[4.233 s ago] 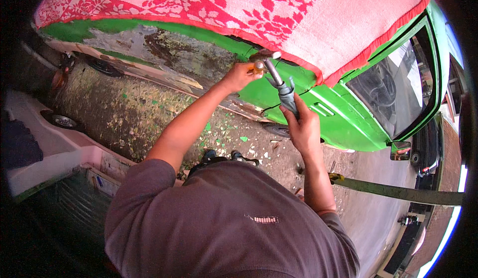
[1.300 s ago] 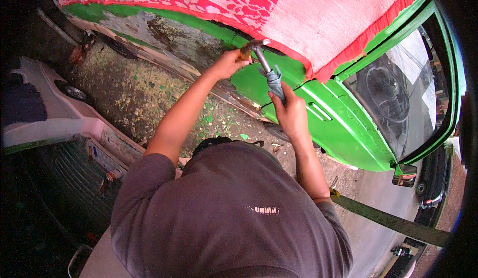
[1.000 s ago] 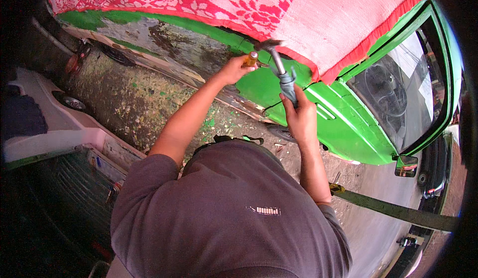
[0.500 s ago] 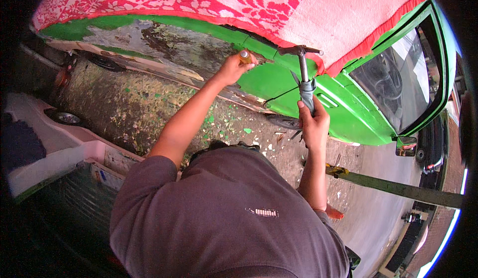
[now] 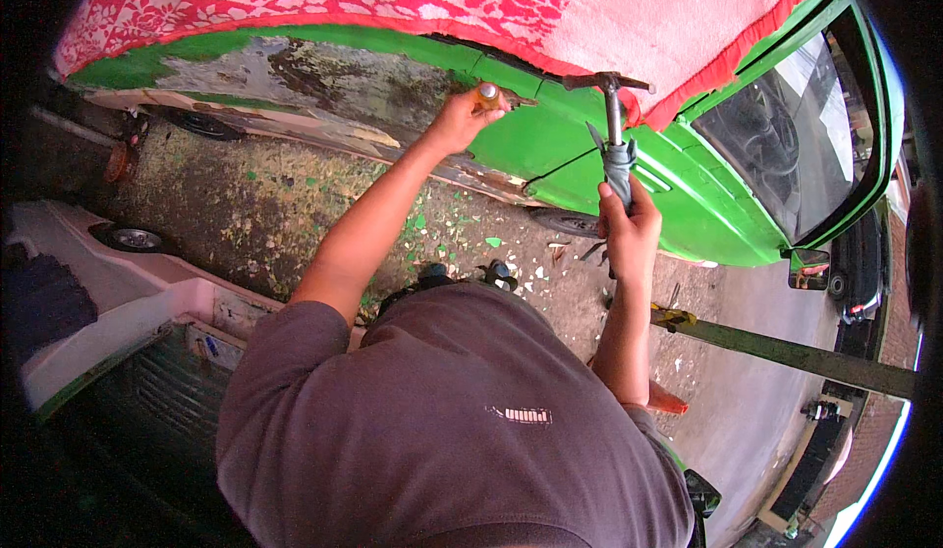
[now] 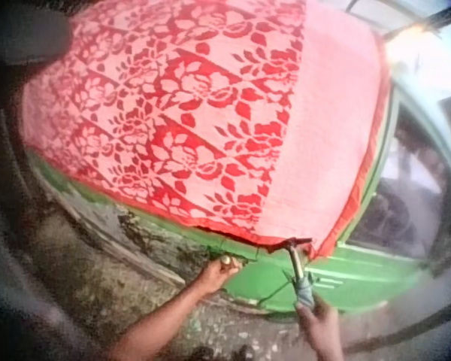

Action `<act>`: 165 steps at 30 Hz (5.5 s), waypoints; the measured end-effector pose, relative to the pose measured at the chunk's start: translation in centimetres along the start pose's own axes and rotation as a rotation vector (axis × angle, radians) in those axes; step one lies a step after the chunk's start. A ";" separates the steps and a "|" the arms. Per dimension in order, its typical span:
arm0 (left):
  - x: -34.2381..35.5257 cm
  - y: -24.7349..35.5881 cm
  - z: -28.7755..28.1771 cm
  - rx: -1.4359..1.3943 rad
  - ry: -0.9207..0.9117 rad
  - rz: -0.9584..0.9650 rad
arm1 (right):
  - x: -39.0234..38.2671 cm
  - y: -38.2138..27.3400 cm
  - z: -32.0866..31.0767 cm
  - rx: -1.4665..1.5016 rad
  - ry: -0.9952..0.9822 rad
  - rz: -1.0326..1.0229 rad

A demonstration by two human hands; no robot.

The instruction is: The person uses a hammer and a small metal tool to repeatedly tap and pry at a damaged area on the green car's front fender. A red patterned cloth covers the hood to protect the paint. The person works on the same spot for the duration of the clip.

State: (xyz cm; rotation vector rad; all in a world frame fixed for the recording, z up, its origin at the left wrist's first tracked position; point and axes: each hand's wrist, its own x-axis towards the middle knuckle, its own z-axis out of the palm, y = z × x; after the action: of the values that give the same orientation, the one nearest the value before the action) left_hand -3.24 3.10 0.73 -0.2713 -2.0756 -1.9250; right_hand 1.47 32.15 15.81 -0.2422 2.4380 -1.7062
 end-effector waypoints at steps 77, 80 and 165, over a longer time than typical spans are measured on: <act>3.8 5.2 2.5 0.097 0.005 0.059 | 1.6 -4.1 -1.4 -0.353 -0.008 -0.491; 4.0 5.3 2.3 0.090 0.025 0.025 | 1.6 -4.3 -2.0 -0.255 0.029 -0.584; 2.3 5.1 4.0 0.188 0.156 -0.084 | 3.2 -3.3 -2.1 -0.378 -0.175 -0.446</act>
State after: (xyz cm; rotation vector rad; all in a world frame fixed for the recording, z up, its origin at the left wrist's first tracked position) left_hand -4.06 7.37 6.11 0.0074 -2.1734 -1.7192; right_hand -1.99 32.20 19.52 -1.0010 2.6887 -1.2601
